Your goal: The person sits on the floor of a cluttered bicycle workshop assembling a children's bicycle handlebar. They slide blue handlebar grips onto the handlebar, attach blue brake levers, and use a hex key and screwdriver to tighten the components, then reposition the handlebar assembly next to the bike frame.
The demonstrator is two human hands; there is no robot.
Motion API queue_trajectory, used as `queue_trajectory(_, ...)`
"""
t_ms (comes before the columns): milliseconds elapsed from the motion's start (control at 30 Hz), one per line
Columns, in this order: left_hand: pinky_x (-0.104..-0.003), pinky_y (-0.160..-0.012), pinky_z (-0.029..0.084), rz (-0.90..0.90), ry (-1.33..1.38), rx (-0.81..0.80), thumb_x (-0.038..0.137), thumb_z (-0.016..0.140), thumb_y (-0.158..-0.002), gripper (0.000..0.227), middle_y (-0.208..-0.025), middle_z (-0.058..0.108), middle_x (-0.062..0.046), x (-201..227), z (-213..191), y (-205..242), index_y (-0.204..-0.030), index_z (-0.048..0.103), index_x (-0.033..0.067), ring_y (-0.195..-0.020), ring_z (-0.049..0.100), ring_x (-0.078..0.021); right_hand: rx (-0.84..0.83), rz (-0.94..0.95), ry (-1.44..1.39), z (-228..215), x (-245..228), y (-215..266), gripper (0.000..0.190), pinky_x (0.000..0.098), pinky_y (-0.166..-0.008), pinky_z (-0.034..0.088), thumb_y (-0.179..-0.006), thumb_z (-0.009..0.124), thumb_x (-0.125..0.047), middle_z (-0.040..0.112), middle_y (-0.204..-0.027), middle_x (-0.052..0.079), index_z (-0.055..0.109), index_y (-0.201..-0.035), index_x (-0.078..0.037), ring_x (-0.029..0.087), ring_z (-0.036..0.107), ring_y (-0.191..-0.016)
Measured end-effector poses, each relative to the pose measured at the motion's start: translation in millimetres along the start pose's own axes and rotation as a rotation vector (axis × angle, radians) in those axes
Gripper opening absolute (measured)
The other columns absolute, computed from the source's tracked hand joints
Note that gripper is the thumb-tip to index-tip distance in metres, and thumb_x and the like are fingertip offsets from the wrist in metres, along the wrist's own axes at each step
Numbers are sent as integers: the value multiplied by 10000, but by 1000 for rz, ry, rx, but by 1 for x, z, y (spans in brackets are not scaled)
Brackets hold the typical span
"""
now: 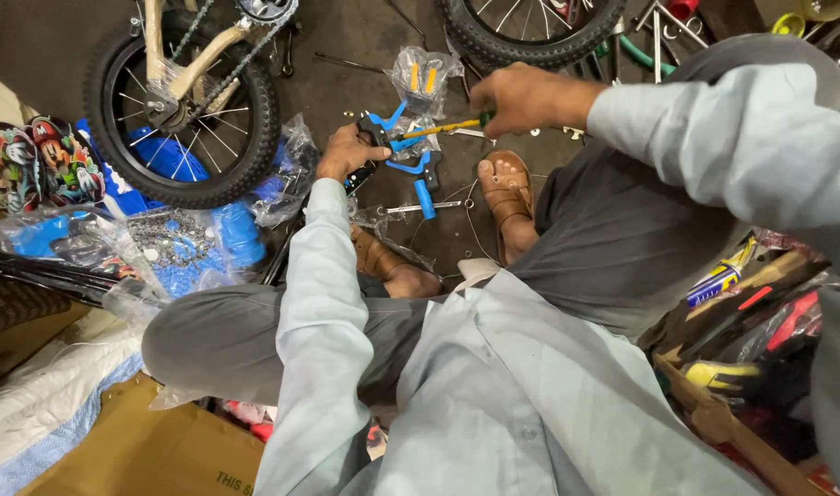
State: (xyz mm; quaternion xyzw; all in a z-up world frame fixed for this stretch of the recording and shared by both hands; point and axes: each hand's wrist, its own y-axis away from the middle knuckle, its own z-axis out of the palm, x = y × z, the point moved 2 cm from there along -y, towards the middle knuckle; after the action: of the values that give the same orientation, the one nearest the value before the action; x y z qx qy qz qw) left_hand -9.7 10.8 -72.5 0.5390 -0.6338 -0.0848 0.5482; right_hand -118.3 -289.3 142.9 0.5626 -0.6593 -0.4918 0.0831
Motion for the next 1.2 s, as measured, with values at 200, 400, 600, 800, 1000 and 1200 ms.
queue_trajectory(200,-343,-856,551,-23,-58,0,262,957,-653,528,-985,764,-85,6,-5,3,-1054,720,14,-906,720,-203,355,-520,829,6,-23,26,407,415,-669,610,-897,736,-164,722,-1072,119,714,-1302,-133,287,750,-872)
queue_trajectory(400,-336,-876,557,1,-39,15,231,955,-617,551,-1006,776,-79,0,-2,-1,-1083,733,39,-933,729,-199,107,-101,49,10,1,-4,312,418,-842,550,-1001,671,-282,797,-1012,112,731,-1280,-156,279,737,-944)
queue_trajectory(600,-343,-880,553,2,-37,11,227,956,-621,562,-1009,770,-70,3,-2,2,-1099,721,47,-938,726,-200,237,-391,312,11,1,6,427,458,-778,583,-803,785,-270,742,-1059,134,739,-1201,-122,325,721,-939)
queue_trajectory(800,-343,-868,553,-33,-66,19,240,968,-603,567,-980,761,-59,6,-1,4,-1079,717,60,-918,708,-186,215,-475,893,10,-23,25,390,400,-688,613,-942,678,-240,741,-1053,134,687,-1318,-133,280,754,-872)
queue_trajectory(1000,-340,-861,552,36,-69,23,244,973,-608,573,-973,758,-57,3,-4,3,-1080,713,48,-906,709,-185,-46,206,-237,-7,-29,18,318,457,-695,544,-1021,624,-276,812,-1110,172,732,-1278,-124,337,732,-839)
queue_trajectory(1200,-340,-869,558,19,-69,19,262,971,-602,597,-990,768,-74,4,-3,3,-1094,716,41,-921,720,-199,311,-515,569,10,-18,25,354,430,-687,593,-842,735,-182,739,-1010,123,714,-1190,-123,300,731,-867)
